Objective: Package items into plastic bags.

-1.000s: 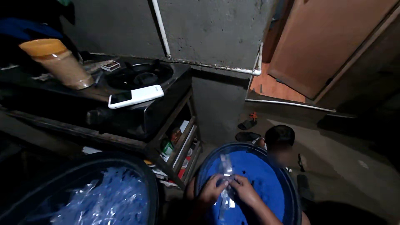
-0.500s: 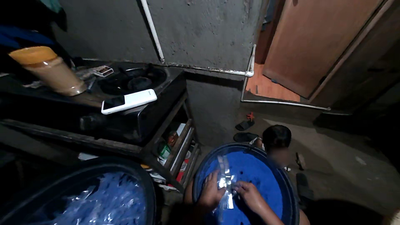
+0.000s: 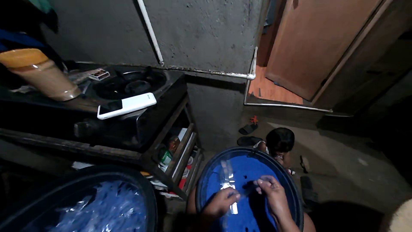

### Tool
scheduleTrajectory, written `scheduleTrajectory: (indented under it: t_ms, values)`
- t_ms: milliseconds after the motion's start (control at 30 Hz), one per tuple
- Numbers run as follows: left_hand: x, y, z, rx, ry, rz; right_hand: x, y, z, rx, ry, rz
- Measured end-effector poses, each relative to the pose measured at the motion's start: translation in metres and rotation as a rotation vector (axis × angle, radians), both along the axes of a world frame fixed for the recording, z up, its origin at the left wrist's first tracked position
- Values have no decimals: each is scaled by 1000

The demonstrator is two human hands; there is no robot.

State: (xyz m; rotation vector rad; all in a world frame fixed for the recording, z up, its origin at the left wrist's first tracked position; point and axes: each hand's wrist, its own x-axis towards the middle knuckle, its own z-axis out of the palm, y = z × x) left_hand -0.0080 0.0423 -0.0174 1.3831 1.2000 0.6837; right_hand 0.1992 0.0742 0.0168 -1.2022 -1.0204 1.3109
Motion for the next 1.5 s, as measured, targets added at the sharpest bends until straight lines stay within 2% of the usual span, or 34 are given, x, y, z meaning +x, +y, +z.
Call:
scheduleTrajectory:
  t_ms: [100, 233, 367, 433, 500, 600, 667, 733, 833, 933, 1033, 1133, 1267, 1500]
  values:
    - [-8, -5, 2, 64, 56, -30, 7, -1, 3, -23, 13, -50]
    - [-17, -7, 0, 102, 148, 87, 14, -6, 4, -48, -64, -79]
    - [-32, -11, 3, 116, 42, 213, 33, -14, -5, -45, -181, -57]
    - [-38, -12, 10, 159, 51, 242, 49, -21, -5, -40, -474, 128]
    - [-38, -12, 19, 216, 131, 173, 56, -25, 1, -26, -720, 392]
    - [-19, -7, 38, 328, 210, -91, 38, -30, 3, 63, -626, 657]
    - [-3, -5, 49, 358, 184, -198, 20, -33, -1, 141, -485, 724]
    - [4, -6, 49, 337, 19, -125, 10, -33, -3, 185, -371, 682]
    - [5, -11, 44, 120, -331, 52, 8, -35, -2, 151, -176, 524]
    - [20, -24, 34, 79, -449, 182, 2, -39, 1, 91, -87, 398]
    - [42, -32, 29, 177, -429, 319, -4, -46, -1, 24, -46, 354]
    - [47, -31, 26, 243, -315, 376, -4, -51, -5, -11, -40, 370]
    - [45, -27, 34, 147, -257, 434, 4, -50, -1, 15, -146, 365]
    - [42, -29, 33, 233, -37, 220, 13, -36, 5, 221, -240, 301]
